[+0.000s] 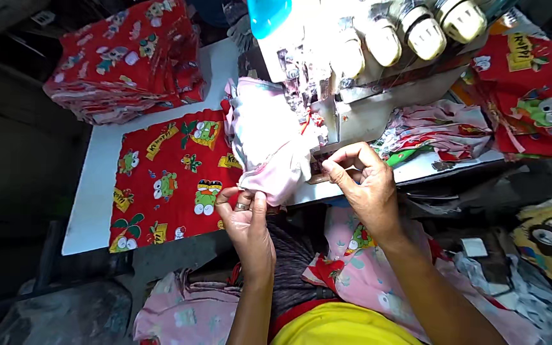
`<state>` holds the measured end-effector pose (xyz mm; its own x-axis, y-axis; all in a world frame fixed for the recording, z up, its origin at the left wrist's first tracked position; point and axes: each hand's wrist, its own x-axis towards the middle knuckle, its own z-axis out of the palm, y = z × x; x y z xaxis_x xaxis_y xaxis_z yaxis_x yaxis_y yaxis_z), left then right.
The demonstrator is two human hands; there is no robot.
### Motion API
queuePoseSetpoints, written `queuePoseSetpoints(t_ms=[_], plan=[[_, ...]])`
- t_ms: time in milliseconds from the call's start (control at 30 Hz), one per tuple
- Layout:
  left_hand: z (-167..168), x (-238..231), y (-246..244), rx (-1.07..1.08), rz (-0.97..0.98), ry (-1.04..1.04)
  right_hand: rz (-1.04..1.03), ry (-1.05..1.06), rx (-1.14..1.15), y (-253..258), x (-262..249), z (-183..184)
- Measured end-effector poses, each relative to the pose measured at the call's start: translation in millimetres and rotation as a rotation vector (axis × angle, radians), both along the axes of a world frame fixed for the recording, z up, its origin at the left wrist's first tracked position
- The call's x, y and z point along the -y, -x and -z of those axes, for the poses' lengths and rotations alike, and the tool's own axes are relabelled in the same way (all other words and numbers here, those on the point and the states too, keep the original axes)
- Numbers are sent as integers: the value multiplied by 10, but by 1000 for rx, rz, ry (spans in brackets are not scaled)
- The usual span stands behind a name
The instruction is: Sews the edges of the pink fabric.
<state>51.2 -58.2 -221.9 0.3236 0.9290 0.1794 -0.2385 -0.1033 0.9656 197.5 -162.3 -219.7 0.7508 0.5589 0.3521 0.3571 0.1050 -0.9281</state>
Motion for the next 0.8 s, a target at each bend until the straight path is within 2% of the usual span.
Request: queuePoseSetpoints(t_ms=[133, 233, 300, 367, 467, 567, 800], plan=[[22, 76, 40, 84, 199, 91, -124, 5, -200, 15, 25, 73], [50, 89, 109, -6, 387, 96, -361, -30, -470, 36, -4, 82], [85, 88, 127, -81, 445, 26, -390, -50, -556, 69, -73, 64], [96, 68, 158, -156, 389, -80, -285, -133, -493, 72, -126, 73], [77, -68, 288, -206, 196, -221, -149, -244, -354, -67, -49, 32], [20, -111, 347, -198, 175, -268, -100, -262, -285, -130, 51, 24], [26, 7, 94, -26, 79, -176, -112, -233, -463, 28, 59, 172]])
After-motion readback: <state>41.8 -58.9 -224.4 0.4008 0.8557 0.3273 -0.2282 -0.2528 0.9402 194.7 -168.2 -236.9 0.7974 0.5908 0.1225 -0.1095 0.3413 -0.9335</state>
